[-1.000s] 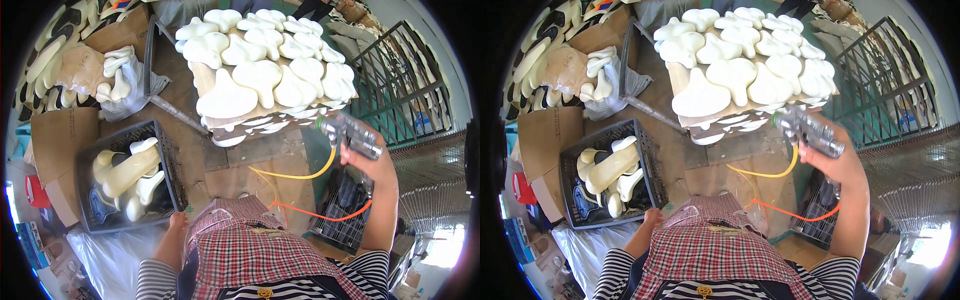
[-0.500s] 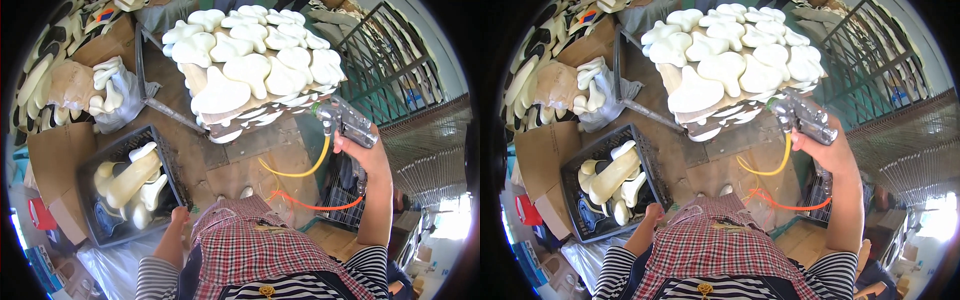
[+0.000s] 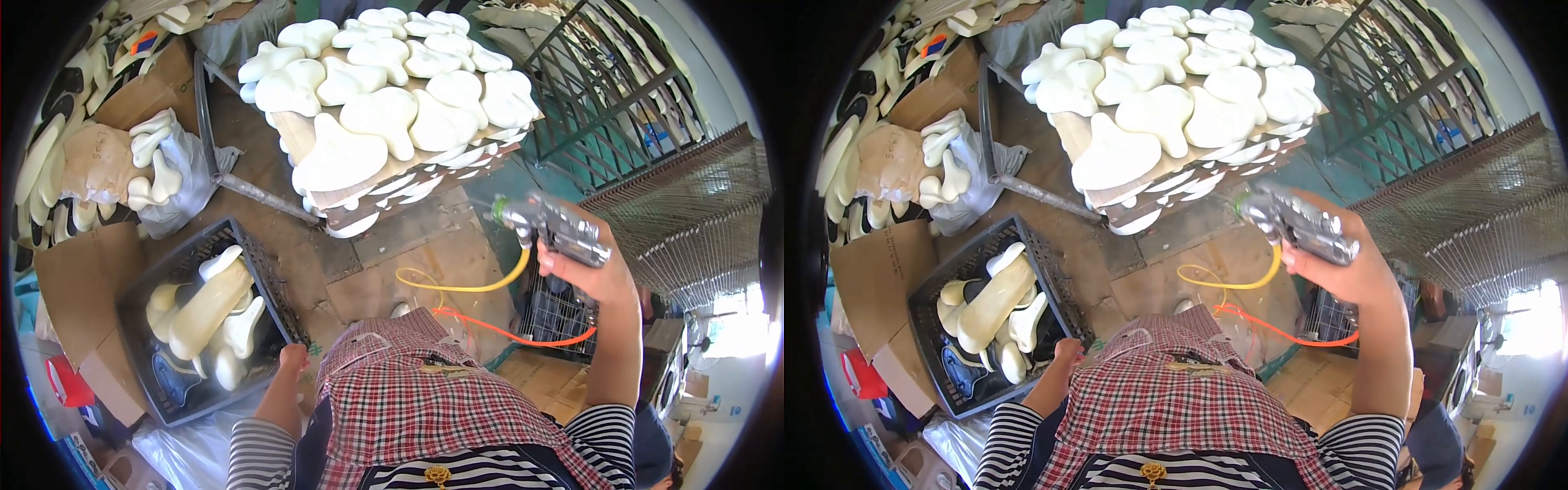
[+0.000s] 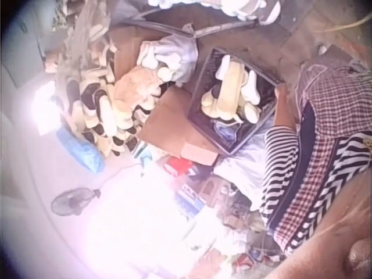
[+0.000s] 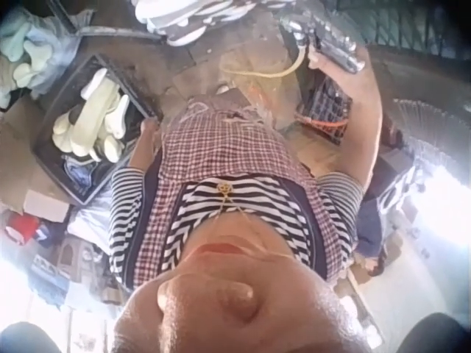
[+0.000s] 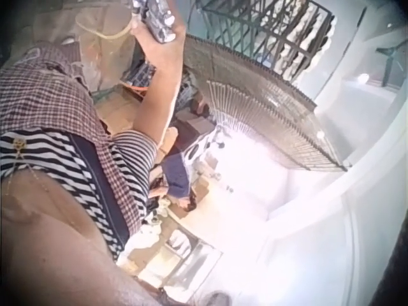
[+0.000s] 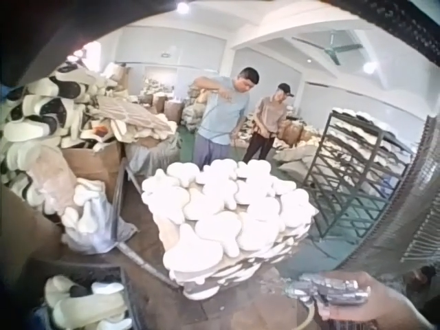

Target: Applying a spray coating to white foam components, likely bicycle saddle parts, using an industrial spray gun.

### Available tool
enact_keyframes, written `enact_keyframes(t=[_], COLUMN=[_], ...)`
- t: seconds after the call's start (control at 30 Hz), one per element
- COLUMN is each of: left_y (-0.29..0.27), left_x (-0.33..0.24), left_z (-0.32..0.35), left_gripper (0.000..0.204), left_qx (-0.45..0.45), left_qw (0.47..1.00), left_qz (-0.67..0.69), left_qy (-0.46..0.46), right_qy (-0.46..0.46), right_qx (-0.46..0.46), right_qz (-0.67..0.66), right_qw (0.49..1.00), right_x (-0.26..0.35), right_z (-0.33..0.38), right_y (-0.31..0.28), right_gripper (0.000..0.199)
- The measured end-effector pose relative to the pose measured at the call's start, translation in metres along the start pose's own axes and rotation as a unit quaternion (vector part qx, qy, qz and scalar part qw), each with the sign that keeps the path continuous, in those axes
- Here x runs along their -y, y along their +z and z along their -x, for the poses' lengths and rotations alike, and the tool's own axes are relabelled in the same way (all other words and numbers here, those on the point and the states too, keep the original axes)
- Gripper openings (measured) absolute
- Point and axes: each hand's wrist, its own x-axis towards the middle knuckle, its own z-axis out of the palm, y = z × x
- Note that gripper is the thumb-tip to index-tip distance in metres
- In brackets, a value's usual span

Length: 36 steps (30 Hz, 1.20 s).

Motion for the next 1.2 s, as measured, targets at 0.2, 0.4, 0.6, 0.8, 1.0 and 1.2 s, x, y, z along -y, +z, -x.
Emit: enact_keyframes(t=[0.2,0.4,0.6,0.8,1.0,1.2], left_y=[0.010,0.031,0.064,0.130,0.250,0.358], left_x=[-0.011,-0.026,-0.054,-0.096,-0.203,-0.353], left_z=[-0.026,-0.042,-0.054,-0.099,-0.120,-0.049], left_gripper=[0.014,0.019,0.019,0.017,0.019,0.023], left_qx=[0.006,0.028,-0.006,0.012,0.106,0.151], left_qw=[0.998,0.997,1.000,0.999,0.967,0.954], left_qz=[0.057,-0.029,0.002,-0.005,-0.124,-0.107], left_qy=[0.033,0.061,0.029,0.031,0.194,0.236], right_qy=[0.024,-0.003,-0.036,-0.142,-0.203,0.046], right_qx=[-0.044,-0.023,-0.014,0.094,0.039,-0.069], right_qz=[0.000,-0.002,-0.031,0.035,0.073,-0.135], right_qw=[0.999,1.000,0.999,0.985,0.976,0.987], right_x=[-0.007,-0.018,-0.044,-0.069,-0.137,-0.239], right_z=[-0.007,-0.025,-0.063,-0.101,-0.114,-0.033], right_y=[-0.006,-0.025,-0.053,-0.110,-0.181,-0.250], right_gripper=[0.049,0.053,0.053,0.054,0.053,0.059])
